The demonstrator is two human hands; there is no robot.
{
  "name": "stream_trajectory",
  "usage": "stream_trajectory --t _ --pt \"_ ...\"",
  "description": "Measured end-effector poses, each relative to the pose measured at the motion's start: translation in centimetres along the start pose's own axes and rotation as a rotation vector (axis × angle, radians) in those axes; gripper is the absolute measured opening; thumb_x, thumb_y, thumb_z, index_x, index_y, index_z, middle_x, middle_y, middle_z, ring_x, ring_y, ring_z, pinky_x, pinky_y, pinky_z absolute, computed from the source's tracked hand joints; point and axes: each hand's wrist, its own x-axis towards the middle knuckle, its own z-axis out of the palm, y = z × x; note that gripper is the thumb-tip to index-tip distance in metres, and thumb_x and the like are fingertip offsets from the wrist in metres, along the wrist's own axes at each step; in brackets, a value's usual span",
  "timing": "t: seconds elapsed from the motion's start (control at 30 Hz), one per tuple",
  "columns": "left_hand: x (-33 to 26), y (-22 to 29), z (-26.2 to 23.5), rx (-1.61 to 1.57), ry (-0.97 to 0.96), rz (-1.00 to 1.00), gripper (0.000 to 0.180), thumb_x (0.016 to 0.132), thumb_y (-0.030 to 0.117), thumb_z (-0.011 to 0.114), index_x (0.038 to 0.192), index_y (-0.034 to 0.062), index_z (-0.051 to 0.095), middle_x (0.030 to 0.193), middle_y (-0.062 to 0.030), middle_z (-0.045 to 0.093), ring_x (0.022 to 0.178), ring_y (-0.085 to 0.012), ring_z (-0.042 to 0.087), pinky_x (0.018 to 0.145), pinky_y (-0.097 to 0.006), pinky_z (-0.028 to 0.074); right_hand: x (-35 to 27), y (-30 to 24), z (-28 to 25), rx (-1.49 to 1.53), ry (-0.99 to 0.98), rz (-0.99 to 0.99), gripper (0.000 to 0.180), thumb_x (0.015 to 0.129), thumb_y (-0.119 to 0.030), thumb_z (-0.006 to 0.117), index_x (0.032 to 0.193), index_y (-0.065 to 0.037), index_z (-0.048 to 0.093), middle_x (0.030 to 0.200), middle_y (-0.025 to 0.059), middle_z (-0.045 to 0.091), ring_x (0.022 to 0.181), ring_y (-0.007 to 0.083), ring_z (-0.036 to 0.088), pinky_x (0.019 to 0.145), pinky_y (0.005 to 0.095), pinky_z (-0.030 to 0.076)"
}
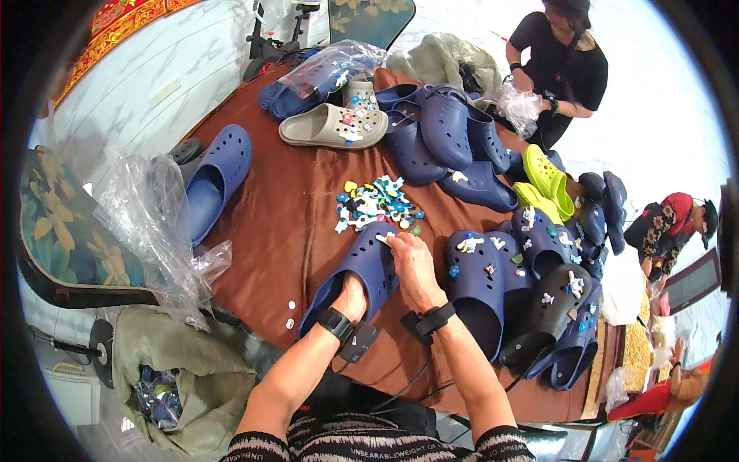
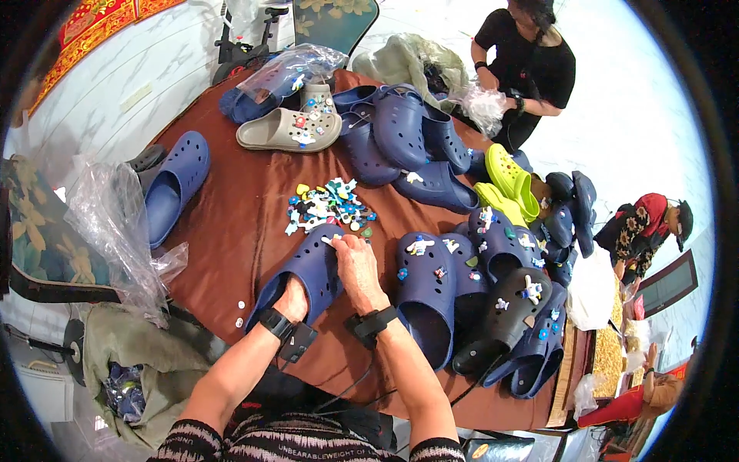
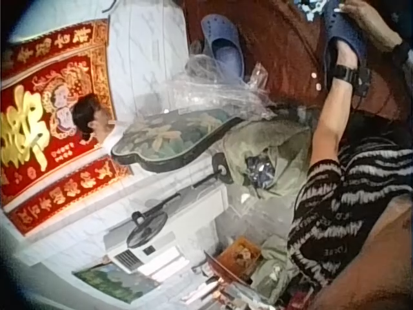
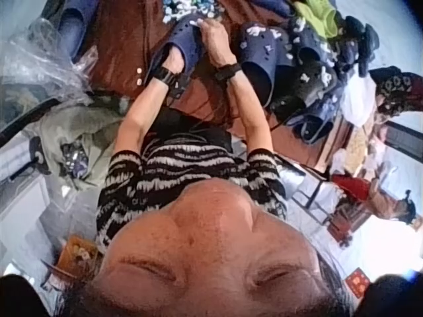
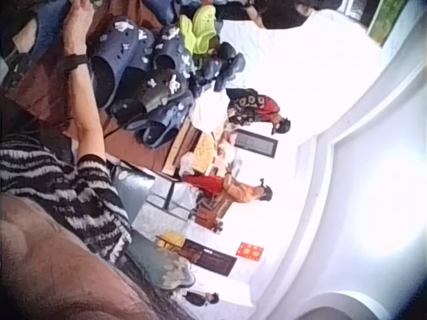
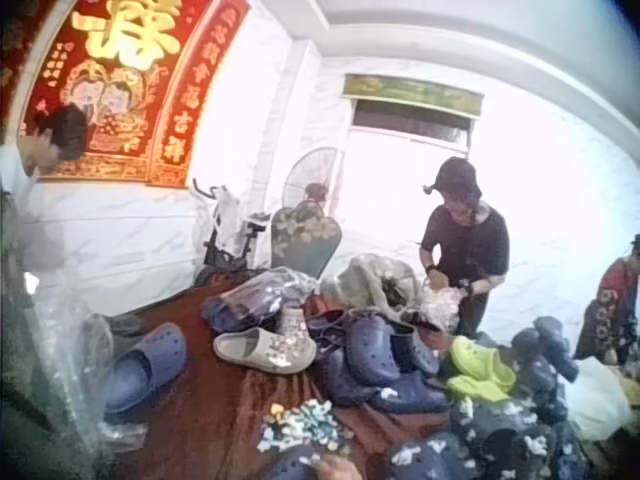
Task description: Attaching decorative charms to the holes of plastic clogs.
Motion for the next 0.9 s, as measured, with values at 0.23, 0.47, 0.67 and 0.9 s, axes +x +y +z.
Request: stream_trajectory --t 0.23,0.47,0.67,0.9 --pt "0.4 -0.7 0.5 0.034 -0.01 0.071 0.044 0.103 0.04 0.04 0.133 0.0108 0.052 0.128 -0.0075 0.058 0.116 -0.0212 0.057 0.1 -0.036 0.047 -0.8 -0.2 0.3 -0.14 -0.115 -0.008 0.033 0.079 0.0 0.057 0.11 -0.005 0.066 0.107 0.0128 0.061 0.103 0.032 0.056 0.09 0.0424 0.044" --pt "-0.2 -1.0 -0.4 0.011 0.005 0.136 0.045 0.103 0.04 0.037 0.135 0.0099 0.05 0.133 -0.0073 0.055 0.121 -0.0207 0.054 0.104 -0.035 0.044 -0.9 -1.1 0.0 -0.087 -0.011 -0.02 0.031 0.079 0.0 0.06 0.109 -0.005 0.066 0.109 0.0137 0.061 0.105 0.0327 0.057 0.091 0.0432 0.045" --pt "-1.8 -0.6 1.9 -0.018 0.096 0.143 0.038 0.103 0.034 0.044 0.132 0.0117 0.054 0.123 -0.0033 0.062 0.11 -0.0171 0.06 0.093 -0.033 0.051 2.0 2.7 -0.6 -0.027 0.003 0.384 0.014 0.086 -0.006 0.059 0.095 -0.002 0.068 0.092 0.0199 0.067 0.089 0.0386 0.065 0.079 0.0447 0.051" --pt "-3.4 -2.9 1.5 -0.037 0.105 0.239 0.045 0.105 0.035 0.037 0.139 0.0062 0.046 0.136 -0.0089 0.053 0.119 -0.0224 0.055 0.102 -0.037 0.046 3.8 6.8 3.0 0.016 -0.105 0.403 0.018 0.084 -0.016 0.067 0.095 -0.002 0.069 0.091 0.0197 0.069 0.088 0.0355 0.067 0.077 0.0445 0.051"
